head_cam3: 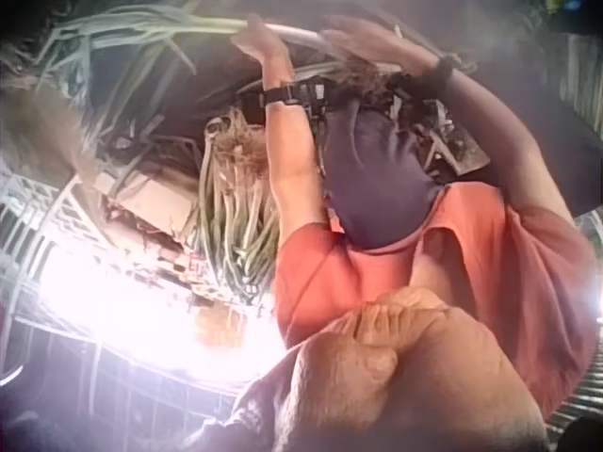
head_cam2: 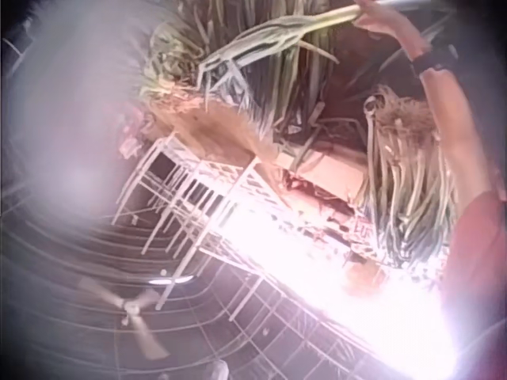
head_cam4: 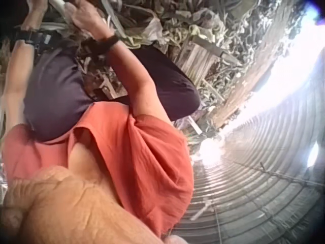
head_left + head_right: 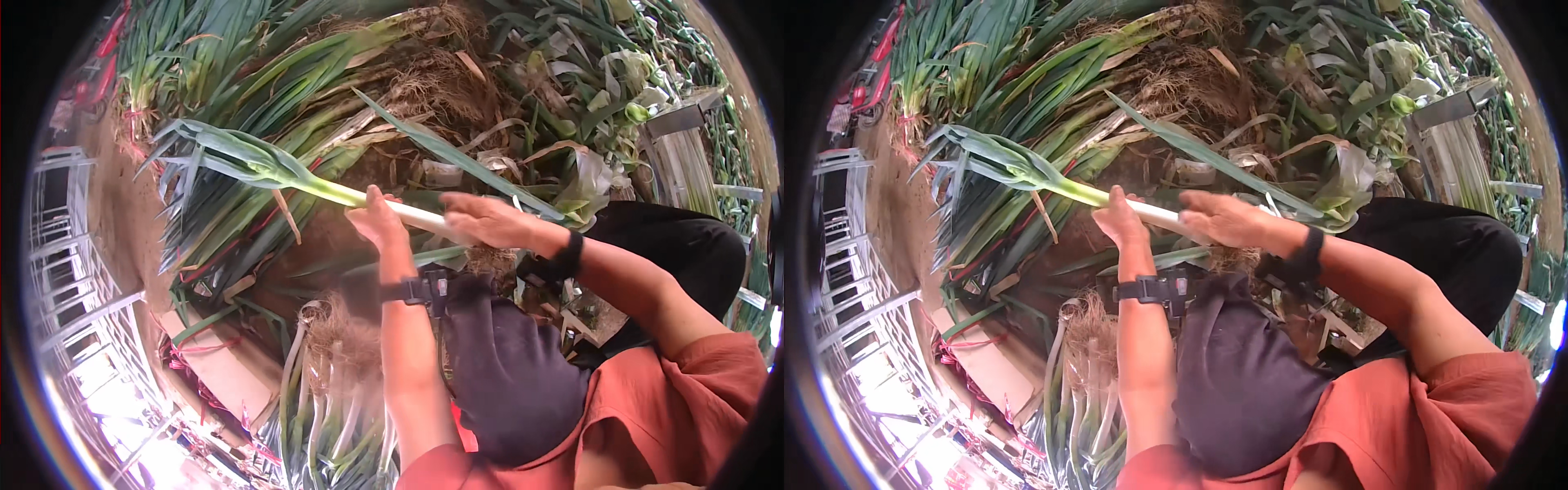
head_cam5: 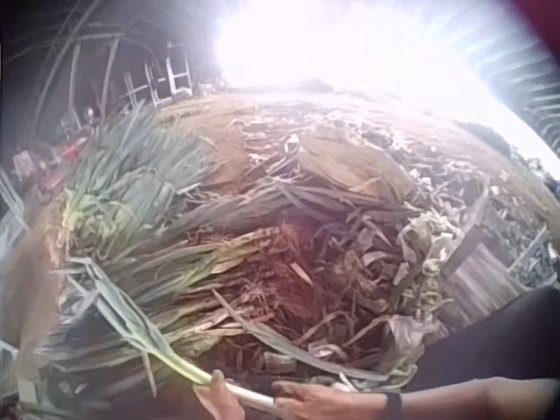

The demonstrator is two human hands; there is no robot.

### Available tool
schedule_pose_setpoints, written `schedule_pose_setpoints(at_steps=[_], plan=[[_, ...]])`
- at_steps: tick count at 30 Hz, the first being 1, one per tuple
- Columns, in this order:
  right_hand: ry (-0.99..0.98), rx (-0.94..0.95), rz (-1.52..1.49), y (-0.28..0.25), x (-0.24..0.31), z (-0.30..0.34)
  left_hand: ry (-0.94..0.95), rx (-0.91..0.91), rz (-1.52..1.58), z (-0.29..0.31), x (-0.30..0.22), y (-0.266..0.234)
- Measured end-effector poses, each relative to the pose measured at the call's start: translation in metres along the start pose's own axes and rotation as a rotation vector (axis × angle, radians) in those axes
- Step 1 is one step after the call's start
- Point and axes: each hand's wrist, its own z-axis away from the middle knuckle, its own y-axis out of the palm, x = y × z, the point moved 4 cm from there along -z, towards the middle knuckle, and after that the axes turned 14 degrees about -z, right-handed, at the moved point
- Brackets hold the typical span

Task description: Cleaning, peeling, and trimming green onions for bundling.

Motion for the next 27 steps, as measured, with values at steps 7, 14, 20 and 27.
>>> schedule_pose_setpoints(at_steps=[7, 14, 20, 27], plan=[[0.084, 0.049, -0.010, 0.009, -0.021, 0.020, -0.243, 0.484, 0.819, 0.001, -0.009, 0.006], [0.110, 0.095, 0.661, -0.023, -0.047, 0.067, -0.184, 0.696, 0.945, -0.024, -0.030, -0.029], [-0.001, -0.059, 0.808, -0.105, -0.054, 0.106, 0.102, 0.794, 0.767, 0.016, -0.109, -0.038], [-0.376, -0.166, 0.915, -0.109, 0.147, 0.087, 0.330, 0.942, 0.202, 0.092, -0.207, -0.038]])
